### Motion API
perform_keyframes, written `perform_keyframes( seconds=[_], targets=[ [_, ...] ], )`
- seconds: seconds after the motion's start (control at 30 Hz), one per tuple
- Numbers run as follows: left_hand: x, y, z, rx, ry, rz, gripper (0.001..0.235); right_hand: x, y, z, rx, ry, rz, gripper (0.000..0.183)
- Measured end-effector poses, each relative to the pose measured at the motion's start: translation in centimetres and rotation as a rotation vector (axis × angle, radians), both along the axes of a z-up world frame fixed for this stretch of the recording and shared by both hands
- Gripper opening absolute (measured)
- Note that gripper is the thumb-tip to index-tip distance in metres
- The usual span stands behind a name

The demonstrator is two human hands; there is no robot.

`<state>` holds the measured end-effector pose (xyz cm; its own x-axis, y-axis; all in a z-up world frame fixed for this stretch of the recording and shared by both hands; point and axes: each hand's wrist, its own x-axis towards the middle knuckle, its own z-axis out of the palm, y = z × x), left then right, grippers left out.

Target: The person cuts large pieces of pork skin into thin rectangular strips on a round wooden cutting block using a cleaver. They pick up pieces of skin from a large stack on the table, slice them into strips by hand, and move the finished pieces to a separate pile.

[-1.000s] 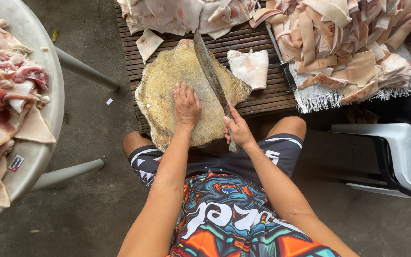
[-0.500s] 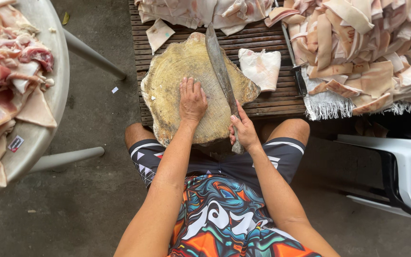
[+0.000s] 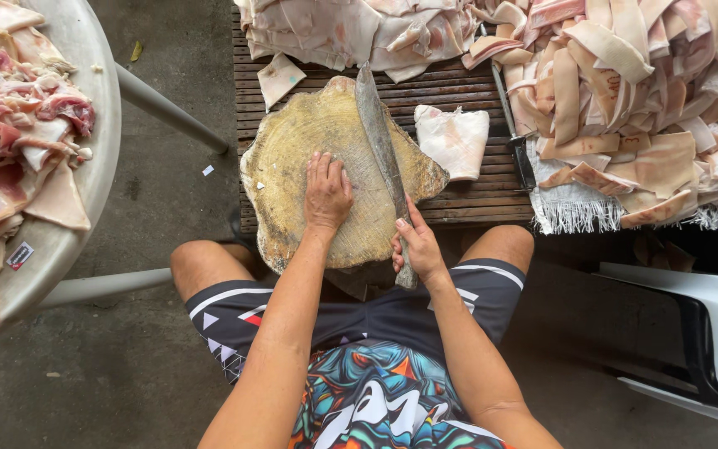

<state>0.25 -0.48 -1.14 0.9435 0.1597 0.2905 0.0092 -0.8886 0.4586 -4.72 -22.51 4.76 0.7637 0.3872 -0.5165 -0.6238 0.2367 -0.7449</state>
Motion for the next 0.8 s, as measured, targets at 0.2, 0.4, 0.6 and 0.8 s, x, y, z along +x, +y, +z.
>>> perform_keyframes(
  seconds=[0.2,0.4,0.6,0.8],
  targets=[
    [-0.2,0.1,0.0,0.015,0.038,-0.007,0.027,0.2,-0.1,-0.3,0.059,0.036,-0.008,0.066],
    [-0.3,0.3,0.6,0.024,0.023,-0.035,0.028,0.3,-0.1,-0.2,0.108,0.045,-0.011,0.066],
    [-0.5,0.4,-0.4,0.022,0.002,-0.029,0.028,0.4,-0.5,-1.0,0.164,0.091,-0.024,0.066],
    [0.5,0.1,1.0,0.029,-0.018,-0.033,0.028,1.1,-0.6,-0.5,0.152,0.078,-0.012,0.066]
  ],
)
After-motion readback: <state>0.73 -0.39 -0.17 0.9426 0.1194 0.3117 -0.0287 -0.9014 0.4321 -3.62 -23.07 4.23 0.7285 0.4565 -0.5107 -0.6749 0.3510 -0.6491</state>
